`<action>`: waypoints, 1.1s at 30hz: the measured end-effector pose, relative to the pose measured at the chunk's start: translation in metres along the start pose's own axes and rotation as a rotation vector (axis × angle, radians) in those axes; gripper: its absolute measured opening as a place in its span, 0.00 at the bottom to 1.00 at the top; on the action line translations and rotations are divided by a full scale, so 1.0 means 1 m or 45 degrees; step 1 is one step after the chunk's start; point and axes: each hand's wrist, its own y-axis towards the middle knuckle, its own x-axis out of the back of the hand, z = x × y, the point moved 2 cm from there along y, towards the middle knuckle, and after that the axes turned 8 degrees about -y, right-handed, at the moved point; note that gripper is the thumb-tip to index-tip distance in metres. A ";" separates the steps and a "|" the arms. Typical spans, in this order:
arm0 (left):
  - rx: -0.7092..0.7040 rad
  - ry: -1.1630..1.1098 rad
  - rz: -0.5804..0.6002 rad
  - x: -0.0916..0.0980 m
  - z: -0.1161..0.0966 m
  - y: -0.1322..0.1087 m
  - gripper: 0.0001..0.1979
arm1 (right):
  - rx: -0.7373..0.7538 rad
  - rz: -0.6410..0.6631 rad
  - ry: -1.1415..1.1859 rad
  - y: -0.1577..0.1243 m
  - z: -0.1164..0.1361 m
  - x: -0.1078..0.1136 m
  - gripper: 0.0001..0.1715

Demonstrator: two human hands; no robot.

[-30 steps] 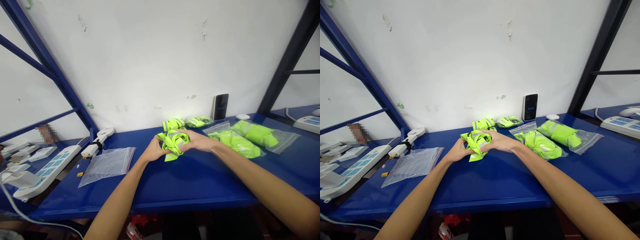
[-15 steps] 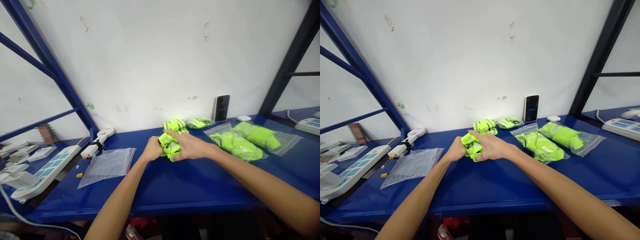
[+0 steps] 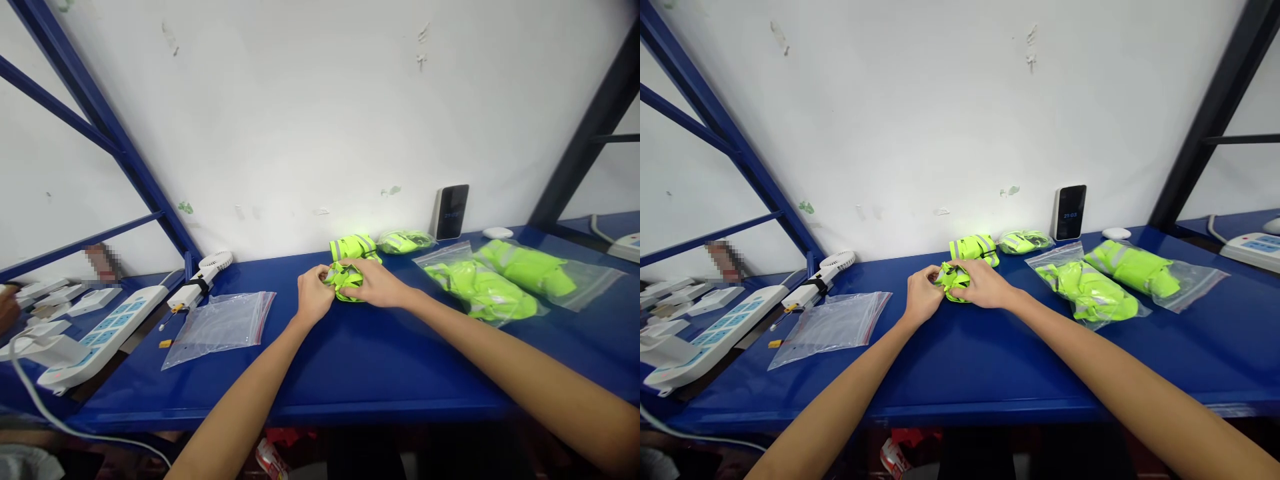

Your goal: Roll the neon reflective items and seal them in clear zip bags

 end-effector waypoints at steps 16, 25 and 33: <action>-0.209 0.048 0.419 0.045 -0.012 -0.009 0.21 | -0.351 -0.246 0.685 -0.008 -0.013 -0.003 0.18; 0.056 0.753 0.974 0.191 0.046 -0.033 0.56 | -0.510 -0.295 1.039 -0.005 -0.011 -0.009 0.17; 0.044 0.528 0.719 0.169 0.027 -0.007 0.48 | -0.570 -0.326 1.337 -0.004 0.000 -0.006 0.16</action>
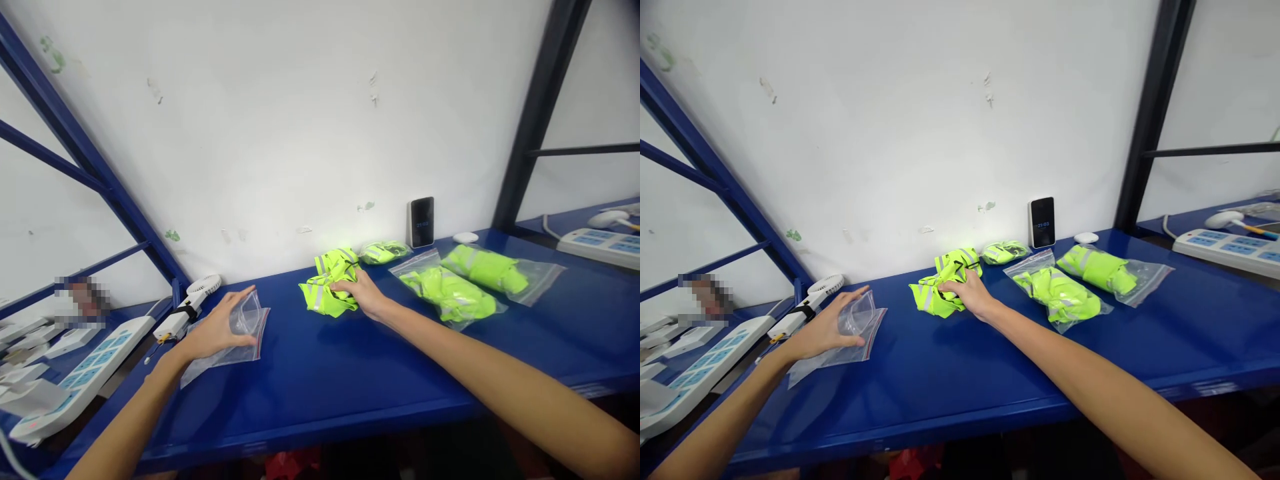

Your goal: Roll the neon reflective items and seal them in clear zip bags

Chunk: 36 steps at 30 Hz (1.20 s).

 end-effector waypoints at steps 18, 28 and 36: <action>-0.684 0.333 -0.684 -0.087 -0.076 0.077 0.40 | 0.041 0.012 -0.001 0.003 0.001 0.005 0.15; -0.711 0.402 -0.499 -0.086 -0.094 0.070 0.47 | 0.082 0.025 0.049 0.000 0.002 0.001 0.14; -0.503 0.307 -0.605 -0.084 -0.081 0.074 0.47 | 0.082 0.043 -0.025 -0.002 0.008 -0.009 0.14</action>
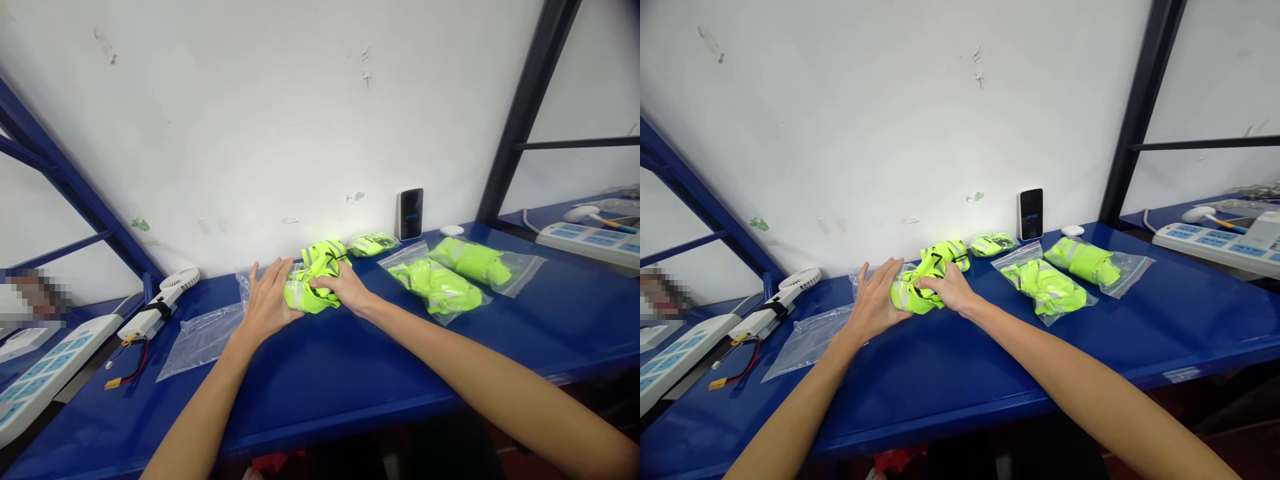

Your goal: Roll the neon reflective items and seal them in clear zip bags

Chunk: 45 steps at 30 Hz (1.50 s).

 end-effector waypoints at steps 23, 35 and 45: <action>0.115 -0.021 -0.164 -0.017 -0.025 0.004 0.43 | 0.116 0.100 -0.054 0.001 -0.003 -0.001 0.20; 0.172 0.009 -0.146 -0.014 -0.028 0.000 0.42 | 0.135 -0.075 -0.089 0.000 -0.010 0.000 0.30; 0.176 -0.022 -0.183 -0.024 -0.036 0.001 0.38 | 0.182 0.144 -0.269 0.007 -0.003 0.009 0.28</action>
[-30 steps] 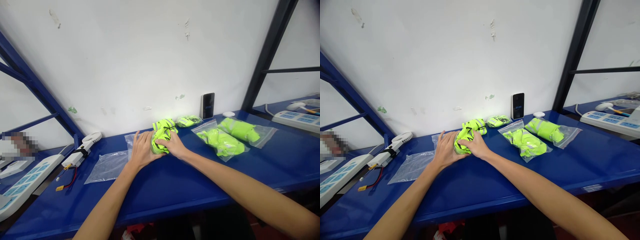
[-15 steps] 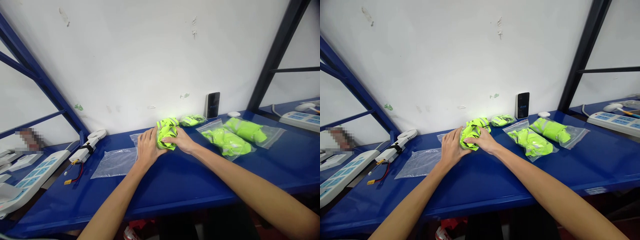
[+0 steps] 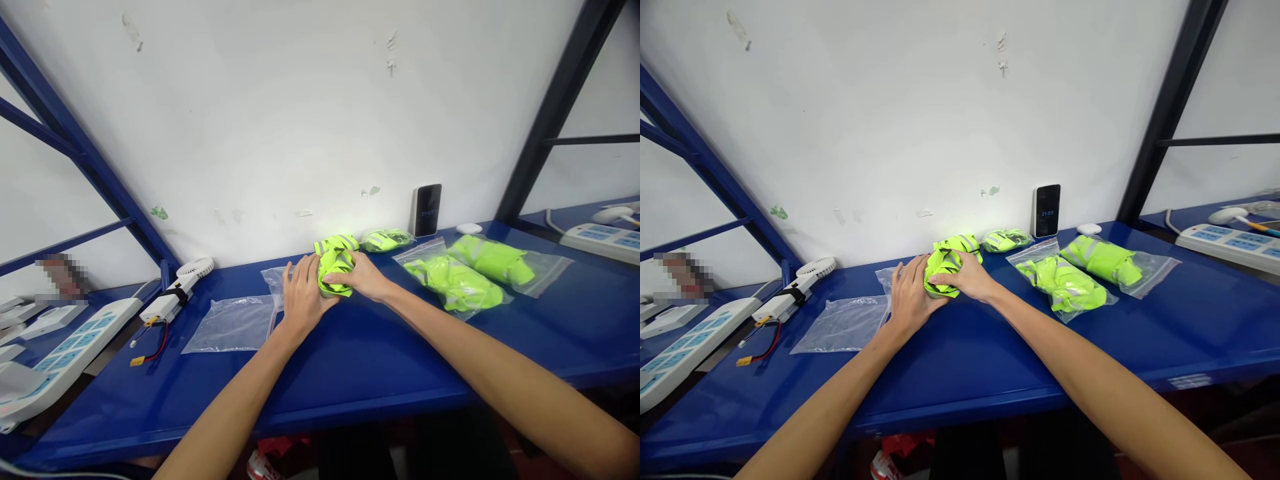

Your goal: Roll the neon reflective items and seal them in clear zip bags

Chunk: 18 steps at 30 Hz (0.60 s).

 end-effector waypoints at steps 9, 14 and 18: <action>0.131 -0.110 0.003 -0.010 0.005 -0.003 0.36 | 0.075 -0.264 -0.575 -0.006 -0.001 -0.008 0.32; 0.138 -0.087 -0.022 -0.008 0.003 -0.004 0.34 | 0.051 -0.308 -0.516 -0.001 -0.005 0.003 0.35; 0.028 -0.087 0.010 -0.003 0.005 -0.003 0.38 | -0.120 0.088 -0.035 -0.001 -0.010 0.012 0.37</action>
